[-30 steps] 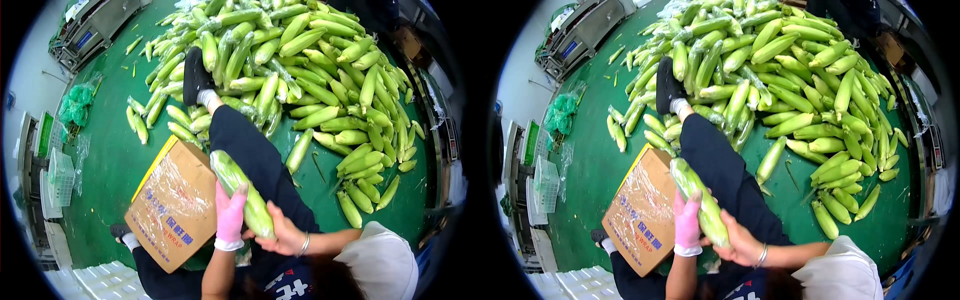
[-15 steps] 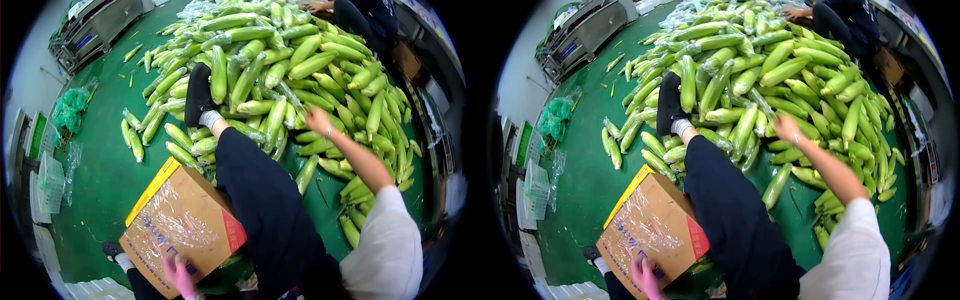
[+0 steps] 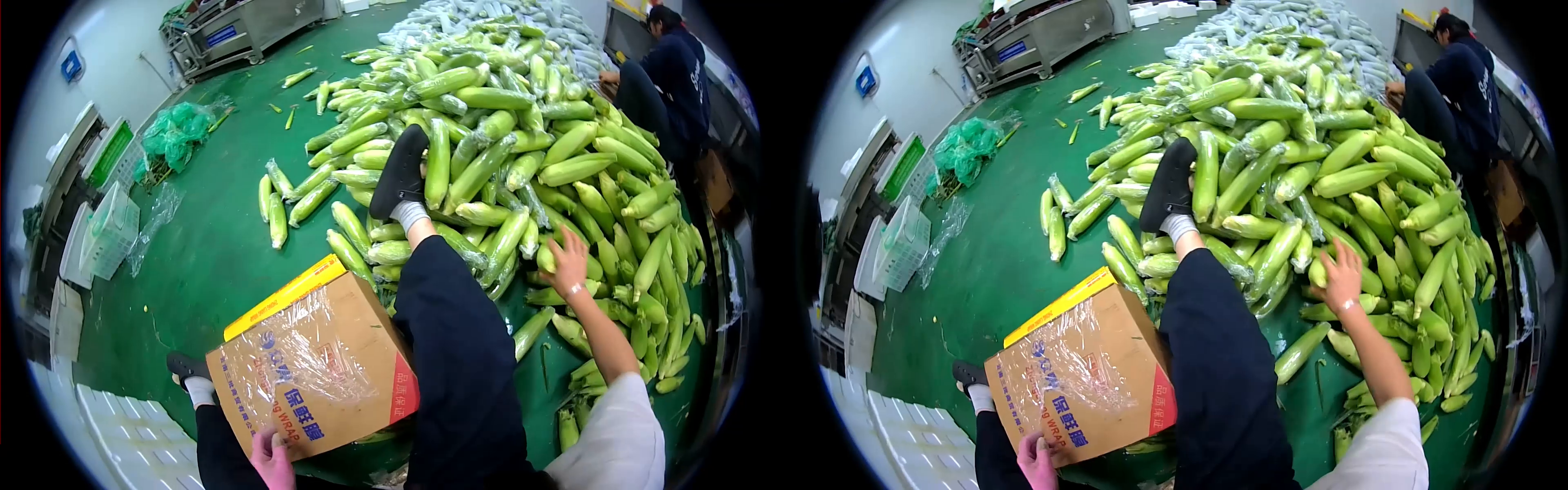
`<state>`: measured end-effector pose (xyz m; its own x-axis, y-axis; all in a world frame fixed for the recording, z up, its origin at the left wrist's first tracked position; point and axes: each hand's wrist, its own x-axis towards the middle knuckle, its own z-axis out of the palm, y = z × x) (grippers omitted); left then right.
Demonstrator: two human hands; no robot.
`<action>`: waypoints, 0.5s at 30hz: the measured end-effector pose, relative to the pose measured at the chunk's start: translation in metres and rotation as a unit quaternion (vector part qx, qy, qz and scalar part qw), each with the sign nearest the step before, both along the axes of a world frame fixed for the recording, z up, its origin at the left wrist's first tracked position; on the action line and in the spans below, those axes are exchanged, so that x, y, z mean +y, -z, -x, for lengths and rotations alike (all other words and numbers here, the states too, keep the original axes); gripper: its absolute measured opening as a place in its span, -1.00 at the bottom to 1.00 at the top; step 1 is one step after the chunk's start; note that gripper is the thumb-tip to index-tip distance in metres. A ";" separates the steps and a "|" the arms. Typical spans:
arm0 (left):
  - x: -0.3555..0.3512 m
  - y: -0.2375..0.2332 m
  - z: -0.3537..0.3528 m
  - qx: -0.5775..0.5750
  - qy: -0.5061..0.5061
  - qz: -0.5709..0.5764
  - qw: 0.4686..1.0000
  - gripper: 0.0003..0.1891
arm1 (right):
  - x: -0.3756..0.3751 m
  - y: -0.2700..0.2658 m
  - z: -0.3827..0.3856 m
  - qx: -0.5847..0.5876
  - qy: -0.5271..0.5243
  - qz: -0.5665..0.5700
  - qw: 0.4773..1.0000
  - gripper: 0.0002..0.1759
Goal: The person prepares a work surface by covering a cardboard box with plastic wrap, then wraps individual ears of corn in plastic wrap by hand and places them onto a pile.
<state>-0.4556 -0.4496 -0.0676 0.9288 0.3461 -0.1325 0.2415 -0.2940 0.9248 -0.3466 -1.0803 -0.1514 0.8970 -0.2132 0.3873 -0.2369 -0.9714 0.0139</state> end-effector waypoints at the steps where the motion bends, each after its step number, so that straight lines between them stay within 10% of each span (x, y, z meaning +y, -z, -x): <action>1: 0.014 0.004 0.008 0.020 -0.025 -0.015 0.999 -0.81 | 0.010 -0.018 0.018 -0.043 0.006 -0.027 0.999 -0.18; 5: 0.046 0.013 0.014 -0.010 -0.041 -0.044 0.998 -0.93 | -0.010 -0.085 0.089 -0.162 0.103 -0.456 0.869 -0.22; 8: 0.060 0.003 0.010 -0.007 -0.037 -0.126 0.991 -0.90 | -0.102 -0.178 0.136 -0.165 0.049 -0.456 0.873 -0.48; 10: 0.082 0.016 0.007 -0.058 -0.040 -0.209 0.975 -0.79 | -0.126 -0.257 0.123 -0.149 -0.197 -0.756 0.607 -0.38; 12: 0.088 0.017 -0.003 -0.055 -0.050 -0.186 0.980 -0.69 | -0.041 -0.293 0.093 -0.214 -0.186 -0.703 0.652 -0.33; 14: 0.091 0.036 -0.009 -0.059 -0.065 -0.252 0.964 -0.55 | 0.034 -0.237 0.064 -0.145 -0.159 -0.367 0.905 -0.28; 15: 0.089 0.030 -0.014 -0.046 -0.046 -0.299 0.952 -0.51 | 0.117 -0.195 0.044 -0.212 -0.118 -0.551 0.798 -0.22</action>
<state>-0.4419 -0.3607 -0.0980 0.8887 0.4155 0.1935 0.2188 -0.7556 0.6174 -0.3903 -0.9629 0.0439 0.8003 -0.4794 0.3601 0.1975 -0.3563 -0.9132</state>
